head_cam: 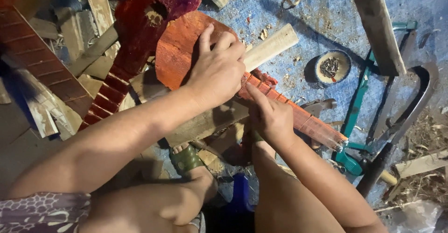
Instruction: The person is carefully threading and winding strings onto a handmade wooden stringed instrument in a workshop environment.
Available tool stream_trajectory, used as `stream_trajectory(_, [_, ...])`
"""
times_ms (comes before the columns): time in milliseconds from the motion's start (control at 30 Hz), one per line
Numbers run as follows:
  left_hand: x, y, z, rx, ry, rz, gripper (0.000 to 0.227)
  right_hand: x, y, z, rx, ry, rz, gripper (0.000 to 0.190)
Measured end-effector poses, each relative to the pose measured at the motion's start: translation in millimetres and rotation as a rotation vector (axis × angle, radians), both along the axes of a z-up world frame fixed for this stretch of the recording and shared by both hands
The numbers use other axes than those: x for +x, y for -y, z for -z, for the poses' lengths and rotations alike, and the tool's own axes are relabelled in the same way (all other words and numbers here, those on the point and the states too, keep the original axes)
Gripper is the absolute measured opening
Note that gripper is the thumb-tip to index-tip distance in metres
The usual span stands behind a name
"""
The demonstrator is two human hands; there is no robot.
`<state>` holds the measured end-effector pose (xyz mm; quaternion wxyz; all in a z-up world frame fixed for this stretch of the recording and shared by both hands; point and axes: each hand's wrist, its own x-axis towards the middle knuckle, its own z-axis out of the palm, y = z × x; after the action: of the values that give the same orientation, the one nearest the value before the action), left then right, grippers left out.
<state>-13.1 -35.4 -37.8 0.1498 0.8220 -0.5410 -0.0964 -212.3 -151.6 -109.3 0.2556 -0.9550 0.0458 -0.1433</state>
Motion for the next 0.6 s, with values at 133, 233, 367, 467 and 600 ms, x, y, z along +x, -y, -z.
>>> stream_trajectory(133, [1, -3, 2, -0.012, 0.001, 0.008, 0.011, 9, -2, -12, -0.077, -0.007, -0.052, 0.057])
stream_trajectory(233, [2, -4, 2, -0.029, 0.002, 0.005, 0.014, 10, -1, -10, -0.062, -0.013, -0.082, 0.053])
stream_trajectory(367, [2, -6, 5, -0.054, 0.007, 0.01, 0.018, 9, 2, -7, -0.095, -0.003, -0.088, 0.054])
stream_trajectory(467, [2, -6, 4, -0.08, 0.025, 0.01, 0.017, 10, 6, -9, -0.123, 0.01, -0.118, 0.056])
stream_trajectory(600, [1, -7, 4, -0.087, 0.012, 0.006, 0.012, 14, 6, -7, -0.097, 0.0, -0.1, 0.049])
